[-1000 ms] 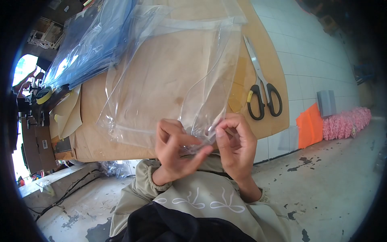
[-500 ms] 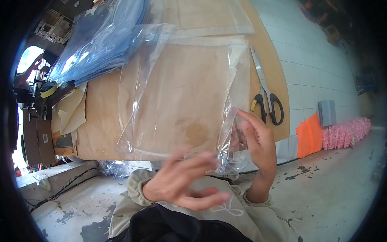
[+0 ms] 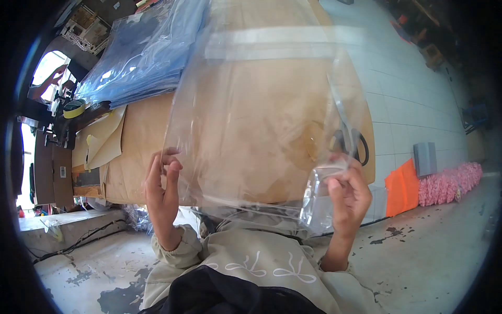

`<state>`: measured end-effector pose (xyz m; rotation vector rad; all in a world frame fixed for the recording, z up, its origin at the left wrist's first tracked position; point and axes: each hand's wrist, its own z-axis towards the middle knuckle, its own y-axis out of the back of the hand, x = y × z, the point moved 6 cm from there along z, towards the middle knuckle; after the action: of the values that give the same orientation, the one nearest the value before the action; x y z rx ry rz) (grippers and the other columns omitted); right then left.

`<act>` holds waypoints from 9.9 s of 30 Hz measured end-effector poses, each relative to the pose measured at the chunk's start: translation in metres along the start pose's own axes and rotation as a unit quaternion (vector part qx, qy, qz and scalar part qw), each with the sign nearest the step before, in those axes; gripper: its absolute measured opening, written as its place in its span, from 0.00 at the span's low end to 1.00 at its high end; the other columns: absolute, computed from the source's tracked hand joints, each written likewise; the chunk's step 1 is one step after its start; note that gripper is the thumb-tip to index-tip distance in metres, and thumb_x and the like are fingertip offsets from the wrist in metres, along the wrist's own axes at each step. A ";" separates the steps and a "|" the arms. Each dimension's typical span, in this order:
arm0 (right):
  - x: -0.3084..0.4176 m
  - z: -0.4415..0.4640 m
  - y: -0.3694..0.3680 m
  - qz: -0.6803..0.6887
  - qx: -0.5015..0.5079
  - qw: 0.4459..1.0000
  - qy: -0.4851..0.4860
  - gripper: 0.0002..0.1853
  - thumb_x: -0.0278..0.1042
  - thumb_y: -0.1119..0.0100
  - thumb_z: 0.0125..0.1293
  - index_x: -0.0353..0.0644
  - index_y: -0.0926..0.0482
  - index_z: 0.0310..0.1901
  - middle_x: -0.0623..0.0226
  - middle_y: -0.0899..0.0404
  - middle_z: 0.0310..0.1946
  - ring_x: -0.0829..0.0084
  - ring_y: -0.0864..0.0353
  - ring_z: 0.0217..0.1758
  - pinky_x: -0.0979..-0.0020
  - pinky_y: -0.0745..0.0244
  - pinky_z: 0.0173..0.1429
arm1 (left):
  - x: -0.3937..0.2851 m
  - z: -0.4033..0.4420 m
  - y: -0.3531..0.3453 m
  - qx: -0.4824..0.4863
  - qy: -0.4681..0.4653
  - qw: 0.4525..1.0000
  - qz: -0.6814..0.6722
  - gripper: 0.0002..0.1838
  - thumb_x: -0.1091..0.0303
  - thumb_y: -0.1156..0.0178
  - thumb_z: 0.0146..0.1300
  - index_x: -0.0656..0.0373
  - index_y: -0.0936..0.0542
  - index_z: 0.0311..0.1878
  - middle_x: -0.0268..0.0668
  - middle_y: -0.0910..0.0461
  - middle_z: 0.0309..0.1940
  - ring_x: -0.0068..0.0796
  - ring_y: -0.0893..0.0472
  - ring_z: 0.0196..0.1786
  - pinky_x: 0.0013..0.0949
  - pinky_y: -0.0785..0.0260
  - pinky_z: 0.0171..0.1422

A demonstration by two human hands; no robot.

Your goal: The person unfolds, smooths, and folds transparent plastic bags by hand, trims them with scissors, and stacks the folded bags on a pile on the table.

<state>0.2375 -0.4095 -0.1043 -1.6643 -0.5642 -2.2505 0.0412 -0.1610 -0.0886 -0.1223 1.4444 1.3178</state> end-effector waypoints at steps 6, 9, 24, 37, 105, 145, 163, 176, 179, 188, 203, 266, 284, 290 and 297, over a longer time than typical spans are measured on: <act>-0.015 -0.051 0.018 0.035 -0.217 0.972 0.083 0.07 0.27 0.45 0.60 0.29 0.25 0.31 0.48 0.28 0.43 0.64 0.22 0.44 0.69 0.21 0.40 | -0.039 0.077 -0.021 0.009 -0.164 0.982 -0.094 0.16 0.77 0.42 0.62 0.59 0.29 0.53 0.36 0.17 0.37 0.27 0.20 0.38 0.29 0.32 0.48; -0.015 -0.082 -0.030 0.110 -0.132 0.980 0.106 0.09 0.27 0.43 0.62 0.29 0.26 0.38 0.51 0.27 0.42 0.63 0.21 0.39 0.67 0.20 0.40 | -0.090 0.134 -0.034 -0.049 -0.341 0.938 0.034 0.17 0.71 0.40 0.61 0.58 0.28 0.54 0.40 0.17 0.38 0.37 0.18 0.42 0.37 0.32 0.51; 0.021 -0.071 0.049 0.124 0.410 0.902 -0.059 0.09 0.29 0.49 0.69 0.31 0.22 0.39 0.53 0.20 0.37 0.63 0.19 0.36 0.65 0.22 0.40 | -0.064 -0.086 -0.073 0.250 -0.490 0.820 0.157 0.31 0.52 0.42 0.56 0.48 0.29 0.64 0.32 0.34 0.68 0.27 0.36 0.70 0.59 0.56 0.75; -0.031 -0.088 0.064 -0.101 0.060 0.948 -0.297 0.05 0.26 0.50 0.68 0.34 0.27 0.38 0.65 0.23 0.27 0.77 0.22 0.28 0.74 0.25 0.32 | -0.054 -0.081 -0.110 0.078 -0.412 0.898 0.133 0.27 0.63 0.44 0.54 0.35 0.25 0.60 0.27 0.28 0.62 0.24 0.27 0.59 0.49 0.48 0.65; -0.003 0.124 -0.186 -0.355 0.267 0.855 0.267 0.19 0.47 0.39 0.61 0.38 0.25 0.42 0.52 0.24 0.40 0.51 0.22 0.41 0.57 0.27 0.43 | -0.097 -0.033 -0.064 -0.035 -0.473 0.865 -0.164 0.11 0.48 0.40 0.55 0.41 0.19 0.35 0.16 0.19 0.40 0.16 0.22 0.44 0.40 0.37 0.61; -0.006 0.102 -0.214 -0.199 0.271 0.885 0.323 0.33 0.33 0.31 0.49 0.50 0.32 0.59 0.65 0.27 0.49 0.58 0.26 0.52 0.59 0.34 0.55 | 0.037 0.079 -0.020 -0.003 -0.129 0.990 -0.055 0.31 0.80 0.40 0.59 0.61 0.39 0.65 0.44 0.26 0.53 0.37 0.23 0.56 0.37 0.29 0.58; -0.011 0.097 -0.224 -0.126 0.336 0.889 0.283 0.35 0.34 0.34 0.52 0.50 0.38 0.63 0.64 0.31 0.57 0.59 0.31 0.58 0.59 0.37 0.61 | 0.059 0.108 -0.028 0.082 -0.008 0.991 -0.107 0.12 0.78 0.38 0.60 0.64 0.27 0.45 0.38 0.18 0.31 0.24 0.17 0.37 0.27 0.26 0.41; -0.008 0.099 -0.225 -0.128 0.361 0.868 0.316 0.41 0.34 0.33 0.50 0.51 0.41 0.67 0.61 0.30 0.54 0.55 0.30 0.57 0.57 0.34 0.59 | 0.059 0.129 -0.035 0.140 -0.053 0.966 -0.209 0.18 0.77 0.38 0.59 0.63 0.26 0.53 0.39 0.17 0.38 0.25 0.18 0.43 0.29 0.25 0.47; -0.004 0.099 -0.223 -0.138 0.360 0.866 0.319 0.38 0.32 0.35 0.51 0.50 0.39 0.66 0.59 0.29 0.52 0.55 0.29 0.55 0.56 0.33 0.57 | 0.066 0.132 -0.038 0.144 -0.049 0.972 -0.178 0.15 0.77 0.37 0.58 0.64 0.23 0.50 0.38 0.16 0.38 0.24 0.17 0.41 0.28 0.25 0.46; -0.011 0.094 -0.221 -0.197 0.337 0.862 0.323 0.27 0.28 0.42 0.53 0.45 0.30 0.58 0.59 0.29 0.52 0.56 0.29 0.56 0.57 0.34 0.56 | 0.047 0.124 -0.023 0.046 -0.104 0.993 -0.013 0.13 0.77 0.34 0.54 0.64 0.22 0.43 0.40 0.17 0.35 0.27 0.17 0.38 0.29 0.26 0.44; -0.017 0.119 -0.215 -0.052 0.302 0.928 0.210 0.17 0.29 0.44 0.60 0.36 0.25 0.52 0.52 0.25 0.47 0.54 0.24 0.50 0.64 0.28 0.53 | 0.027 0.076 -0.045 0.142 -0.288 0.936 0.146 0.20 0.73 0.40 0.57 0.64 0.30 0.53 0.46 0.31 0.53 0.47 0.30 0.57 0.43 0.37 0.58; 0.054 0.155 -0.231 -0.057 0.572 0.755 0.316 0.17 0.40 0.46 0.67 0.41 0.23 0.52 0.62 0.20 0.49 0.66 0.21 0.51 0.64 0.27 0.53 | 0.016 0.046 -0.043 0.115 -0.148 0.982 -0.026 0.25 0.77 0.42 0.61 0.70 0.38 0.59 0.55 0.35 0.57 0.48 0.24 0.52 0.38 0.26 0.50; -0.014 0.165 -0.260 -0.124 0.674 0.712 0.153 0.23 0.54 0.51 0.70 0.39 0.28 0.32 0.69 0.32 0.26 0.75 0.35 0.32 0.70 0.40 0.35 | 0.000 0.042 -0.061 0.219 -0.274 0.929 0.117 0.33 0.70 0.36 0.55 0.70 0.38 0.63 0.56 0.40 0.64 0.54 0.34 0.57 0.44 0.37 0.62; -0.019 0.165 -0.265 -0.145 0.639 0.715 0.242 0.23 0.52 0.50 0.71 0.38 0.30 0.28 0.65 0.34 0.27 0.70 0.35 0.31 0.67 0.38 0.36 | 0.008 0.044 -0.057 0.261 -0.196 0.943 0.062 0.32 0.75 0.42 0.58 0.69 0.40 0.66 0.55 0.36 0.62 0.53 0.30 0.57 0.44 0.36 0.62; -0.020 0.175 -0.261 -0.110 0.696 0.687 0.177 0.19 0.46 0.51 0.72 0.37 0.26 0.31 0.67 0.29 0.26 0.72 0.30 0.31 0.69 0.35 0.38 | 0.018 0.058 -0.049 0.185 -0.011 0.968 -0.170 0.35 0.75 0.45 0.64 0.68 0.50 0.70 0.54 0.31 0.57 0.44 0.24 0.58 0.38 0.24 0.54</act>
<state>0.2738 -0.0969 -0.1147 -0.3409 -1.7697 -1.2816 0.1048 -0.1261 -0.1186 -0.1021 1.5474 0.7568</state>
